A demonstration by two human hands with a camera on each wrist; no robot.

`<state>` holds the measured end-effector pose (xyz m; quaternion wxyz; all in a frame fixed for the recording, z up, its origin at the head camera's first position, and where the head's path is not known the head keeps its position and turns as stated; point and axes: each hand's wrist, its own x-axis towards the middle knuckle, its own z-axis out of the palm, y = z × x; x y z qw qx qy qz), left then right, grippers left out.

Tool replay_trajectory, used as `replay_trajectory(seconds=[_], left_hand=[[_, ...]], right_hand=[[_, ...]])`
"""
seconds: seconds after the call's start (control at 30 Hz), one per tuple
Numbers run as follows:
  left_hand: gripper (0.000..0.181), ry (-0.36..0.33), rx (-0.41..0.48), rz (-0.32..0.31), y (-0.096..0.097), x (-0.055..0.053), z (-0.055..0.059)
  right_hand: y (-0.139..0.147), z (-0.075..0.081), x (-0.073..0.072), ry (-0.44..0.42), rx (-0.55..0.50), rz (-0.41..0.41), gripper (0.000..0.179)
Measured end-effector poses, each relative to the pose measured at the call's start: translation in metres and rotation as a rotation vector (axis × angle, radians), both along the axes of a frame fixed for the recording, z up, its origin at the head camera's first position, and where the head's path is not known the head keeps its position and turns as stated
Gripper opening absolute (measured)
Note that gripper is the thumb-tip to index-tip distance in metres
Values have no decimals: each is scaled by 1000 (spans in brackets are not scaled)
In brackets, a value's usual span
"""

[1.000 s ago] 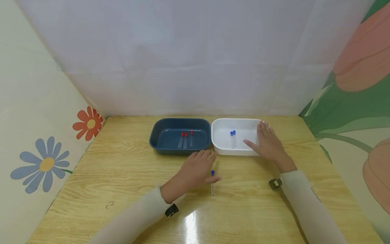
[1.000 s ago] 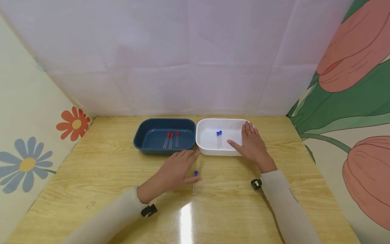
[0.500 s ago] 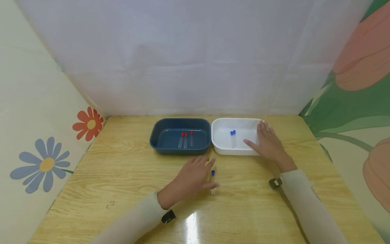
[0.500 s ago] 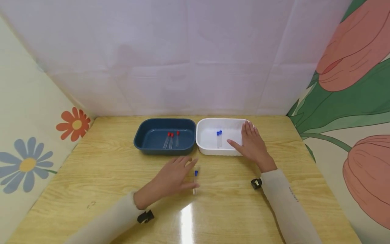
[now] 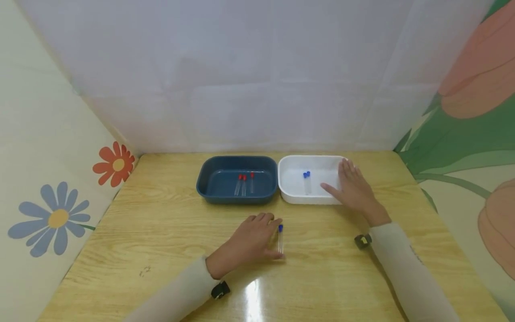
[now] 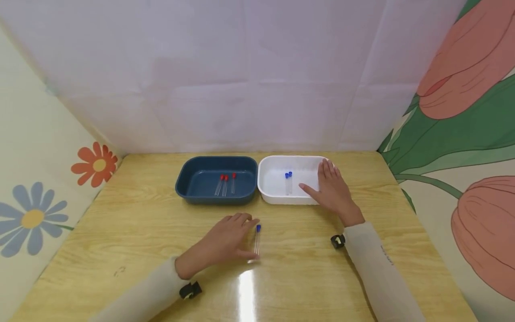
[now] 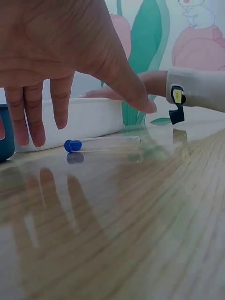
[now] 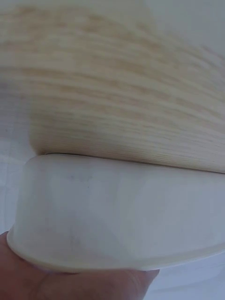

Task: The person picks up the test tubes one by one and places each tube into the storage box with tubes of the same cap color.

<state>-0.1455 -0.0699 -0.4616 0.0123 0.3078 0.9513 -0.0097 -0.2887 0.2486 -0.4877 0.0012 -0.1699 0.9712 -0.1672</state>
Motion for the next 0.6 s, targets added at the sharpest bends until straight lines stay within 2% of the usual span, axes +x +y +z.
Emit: replay_trajectory(seconds=[0.4, 0.6], left_hand=[[96, -1, 10, -29, -3, -6, -12], [91, -4, 14, -39, -2, -6, -13]], right_hand=[[0, 1, -1, 11, 8, 2, 109], [1, 2, 1, -5, 20, 5, 109]])
